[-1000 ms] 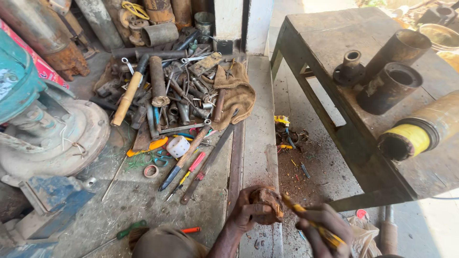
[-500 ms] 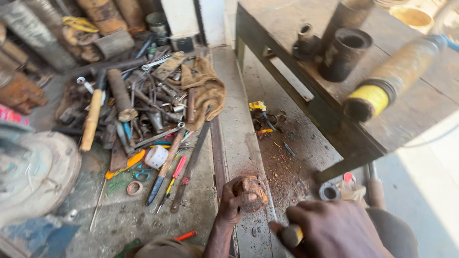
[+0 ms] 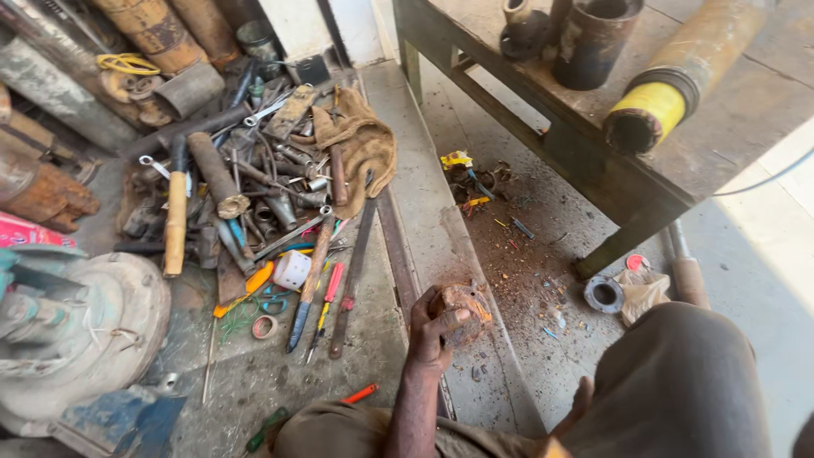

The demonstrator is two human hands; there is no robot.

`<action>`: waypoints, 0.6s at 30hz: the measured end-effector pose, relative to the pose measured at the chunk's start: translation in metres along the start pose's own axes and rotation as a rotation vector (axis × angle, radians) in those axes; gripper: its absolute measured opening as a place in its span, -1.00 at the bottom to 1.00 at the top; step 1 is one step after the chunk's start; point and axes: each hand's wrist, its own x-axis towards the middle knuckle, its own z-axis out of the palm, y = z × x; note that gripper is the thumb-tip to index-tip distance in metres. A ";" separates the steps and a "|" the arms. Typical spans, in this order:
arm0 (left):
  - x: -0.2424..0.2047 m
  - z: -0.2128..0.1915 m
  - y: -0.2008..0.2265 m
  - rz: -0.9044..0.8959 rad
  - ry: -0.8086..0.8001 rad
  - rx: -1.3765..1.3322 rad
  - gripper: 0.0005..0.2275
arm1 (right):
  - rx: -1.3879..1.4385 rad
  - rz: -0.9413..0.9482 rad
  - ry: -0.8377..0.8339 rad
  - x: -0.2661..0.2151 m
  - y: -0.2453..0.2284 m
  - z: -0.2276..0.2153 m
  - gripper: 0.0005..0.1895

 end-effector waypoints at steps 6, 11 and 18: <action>0.002 -0.007 -0.002 0.018 0.124 -0.168 -0.58 | 0.044 0.000 0.037 0.014 -0.006 -0.003 -0.71; -0.002 -0.008 0.003 0.006 0.256 -0.286 -0.56 | 0.282 0.021 0.171 0.013 0.006 -0.031 -0.70; -0.017 -0.004 0.008 0.013 0.161 -0.360 -0.47 | 0.984 0.203 0.612 0.014 0.059 0.012 -0.64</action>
